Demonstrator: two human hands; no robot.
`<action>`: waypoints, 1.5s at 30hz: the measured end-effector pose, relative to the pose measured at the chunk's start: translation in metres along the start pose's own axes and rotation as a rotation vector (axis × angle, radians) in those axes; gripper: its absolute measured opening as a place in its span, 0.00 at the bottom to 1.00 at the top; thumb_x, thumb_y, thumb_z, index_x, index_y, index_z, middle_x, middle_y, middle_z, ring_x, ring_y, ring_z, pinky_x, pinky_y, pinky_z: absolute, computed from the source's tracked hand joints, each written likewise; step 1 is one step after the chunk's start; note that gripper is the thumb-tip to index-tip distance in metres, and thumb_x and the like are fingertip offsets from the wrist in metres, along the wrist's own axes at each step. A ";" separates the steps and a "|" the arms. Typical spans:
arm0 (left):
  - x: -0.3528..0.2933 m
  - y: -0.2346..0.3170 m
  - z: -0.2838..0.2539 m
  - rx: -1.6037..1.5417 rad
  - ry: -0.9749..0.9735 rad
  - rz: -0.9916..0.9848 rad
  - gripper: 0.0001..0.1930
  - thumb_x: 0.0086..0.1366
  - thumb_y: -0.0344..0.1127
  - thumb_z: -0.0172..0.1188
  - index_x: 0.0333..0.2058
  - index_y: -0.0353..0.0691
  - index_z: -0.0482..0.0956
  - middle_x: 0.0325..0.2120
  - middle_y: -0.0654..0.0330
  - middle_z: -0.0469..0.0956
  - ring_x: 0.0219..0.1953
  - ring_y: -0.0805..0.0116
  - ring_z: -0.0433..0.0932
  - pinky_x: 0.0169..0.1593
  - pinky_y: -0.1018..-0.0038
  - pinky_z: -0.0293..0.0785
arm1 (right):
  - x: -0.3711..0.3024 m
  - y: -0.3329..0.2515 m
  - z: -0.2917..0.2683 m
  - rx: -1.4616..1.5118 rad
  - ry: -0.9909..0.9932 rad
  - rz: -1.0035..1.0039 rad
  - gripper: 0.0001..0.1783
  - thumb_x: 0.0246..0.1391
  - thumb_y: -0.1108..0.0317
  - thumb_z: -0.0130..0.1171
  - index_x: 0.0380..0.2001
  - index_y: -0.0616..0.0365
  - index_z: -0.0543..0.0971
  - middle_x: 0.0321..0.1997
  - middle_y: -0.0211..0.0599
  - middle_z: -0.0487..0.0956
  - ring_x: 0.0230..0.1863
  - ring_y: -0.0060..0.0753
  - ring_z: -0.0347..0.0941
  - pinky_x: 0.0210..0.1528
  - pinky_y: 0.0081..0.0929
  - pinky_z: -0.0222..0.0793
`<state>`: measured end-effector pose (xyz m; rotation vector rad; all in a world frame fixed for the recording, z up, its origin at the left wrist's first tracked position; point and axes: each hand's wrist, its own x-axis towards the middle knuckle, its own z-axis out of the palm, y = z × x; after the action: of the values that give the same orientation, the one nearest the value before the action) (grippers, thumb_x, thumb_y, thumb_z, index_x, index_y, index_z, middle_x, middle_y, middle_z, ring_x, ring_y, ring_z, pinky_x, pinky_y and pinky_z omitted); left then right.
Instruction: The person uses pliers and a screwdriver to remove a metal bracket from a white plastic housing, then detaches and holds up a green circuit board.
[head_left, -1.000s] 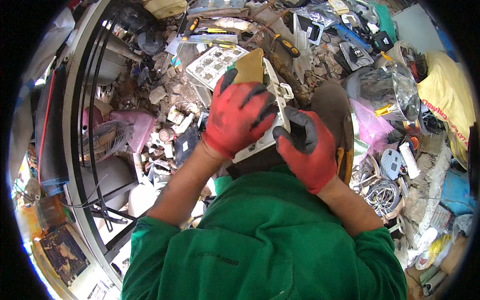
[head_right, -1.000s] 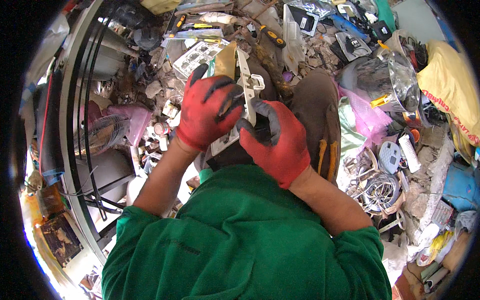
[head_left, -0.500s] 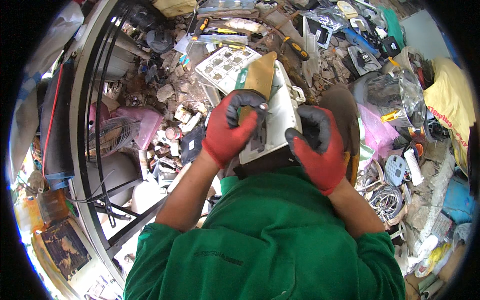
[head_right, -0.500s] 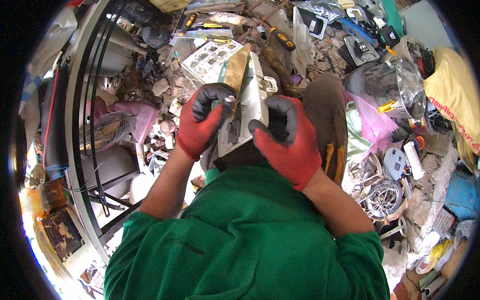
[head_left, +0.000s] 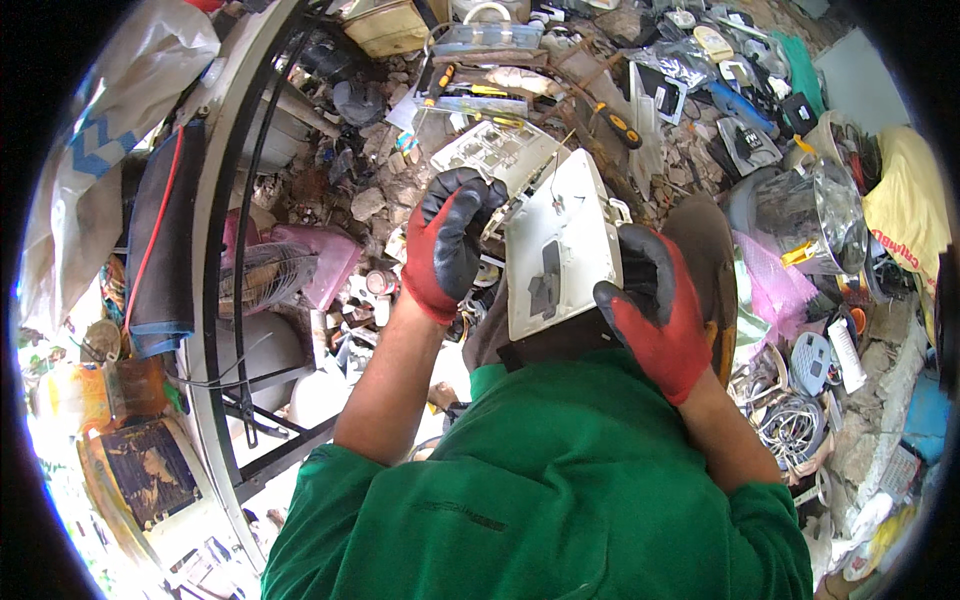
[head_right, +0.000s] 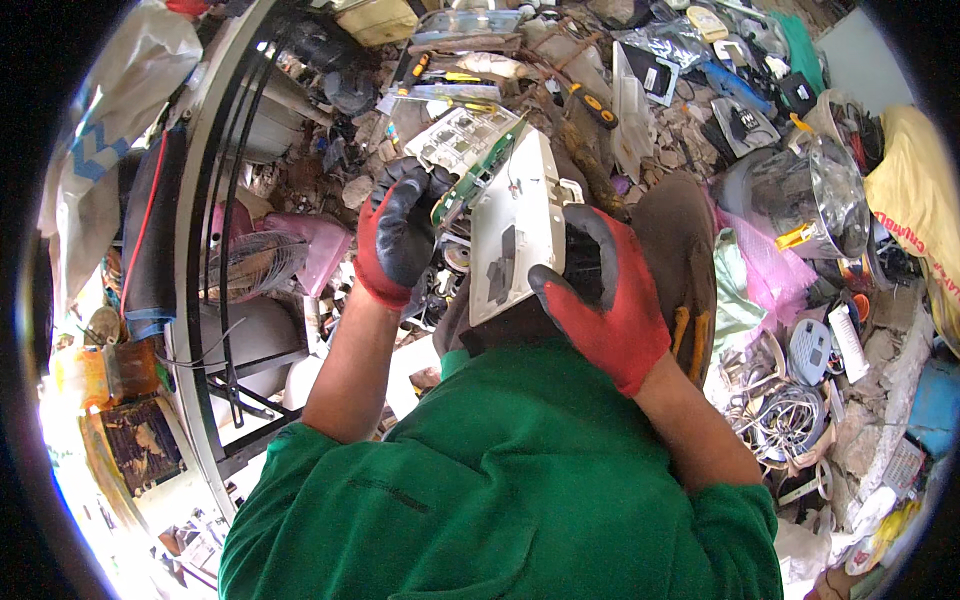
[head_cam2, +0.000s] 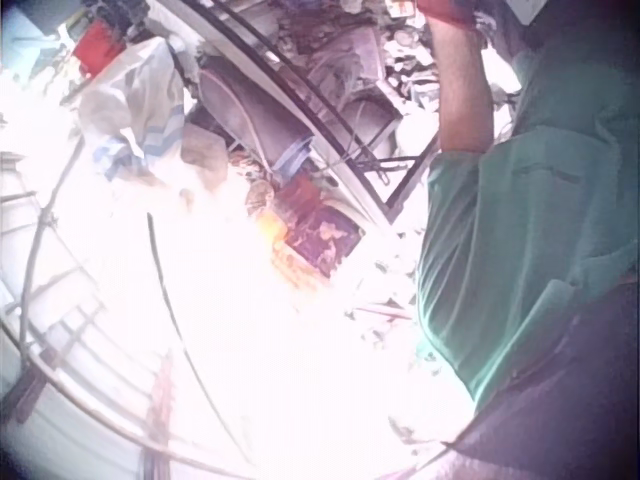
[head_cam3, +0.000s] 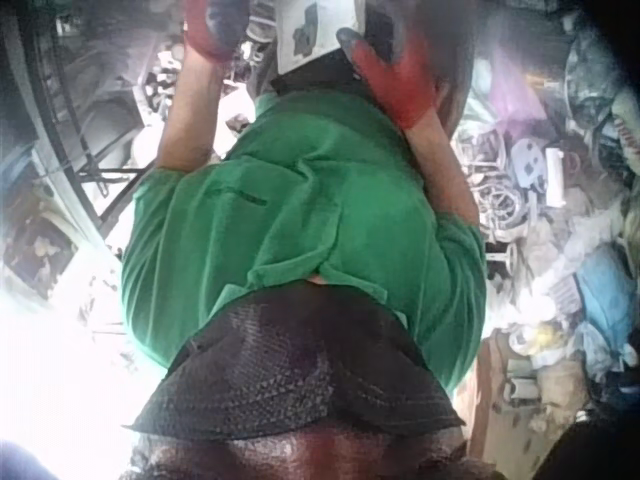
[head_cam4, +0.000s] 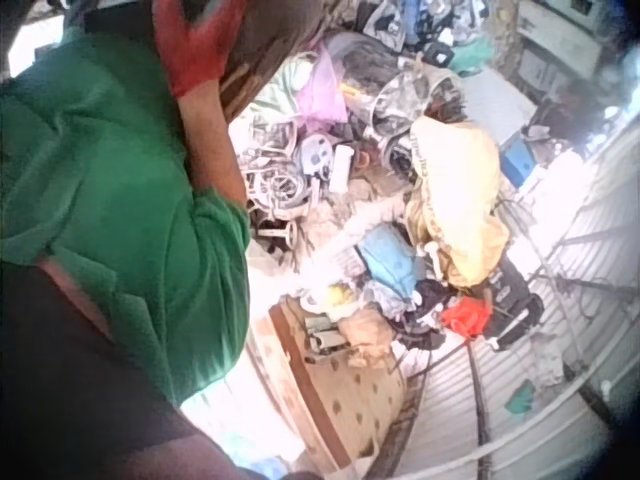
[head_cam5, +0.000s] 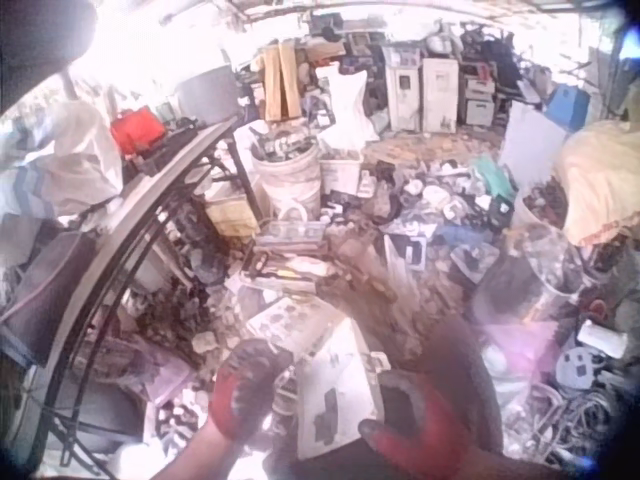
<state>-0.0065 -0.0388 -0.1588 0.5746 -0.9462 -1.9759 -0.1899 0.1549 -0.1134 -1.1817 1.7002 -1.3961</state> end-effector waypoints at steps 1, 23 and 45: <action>0.001 0.004 -0.003 -0.040 -0.011 -0.020 0.08 0.70 0.30 0.56 0.45 0.36 0.74 0.40 0.56 0.80 0.43 0.65 0.80 0.51 0.68 0.77 | 0.000 -0.001 -0.001 -0.049 0.003 -0.022 0.34 0.49 0.68 0.69 0.59 0.63 0.68 0.55 0.47 0.72 0.56 0.41 0.71 0.60 0.35 0.66; -0.002 0.103 0.047 -0.276 -0.240 0.071 0.09 0.67 0.37 0.57 0.44 0.43 0.78 0.39 0.58 0.82 0.47 0.61 0.79 0.55 0.61 0.74 | 0.112 -0.010 -0.041 0.229 -0.109 -0.256 0.39 0.55 0.75 0.60 0.69 0.63 0.58 0.68 0.42 0.66 0.67 0.34 0.63 0.68 0.32 0.58; -0.031 0.099 0.077 0.066 -0.126 0.329 0.37 0.63 0.33 0.57 0.69 0.34 0.54 0.68 0.46 0.59 0.64 0.57 0.68 0.67 0.62 0.63 | 0.059 -0.048 -0.036 0.548 -0.035 0.031 0.18 0.61 0.71 0.57 0.52 0.68 0.75 0.43 0.35 0.81 0.43 0.23 0.77 0.48 0.23 0.71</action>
<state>0.0065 -0.0170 -0.0320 0.3083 -1.1101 -1.7048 -0.2337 0.1138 -0.0547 -0.8565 1.1871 -1.6661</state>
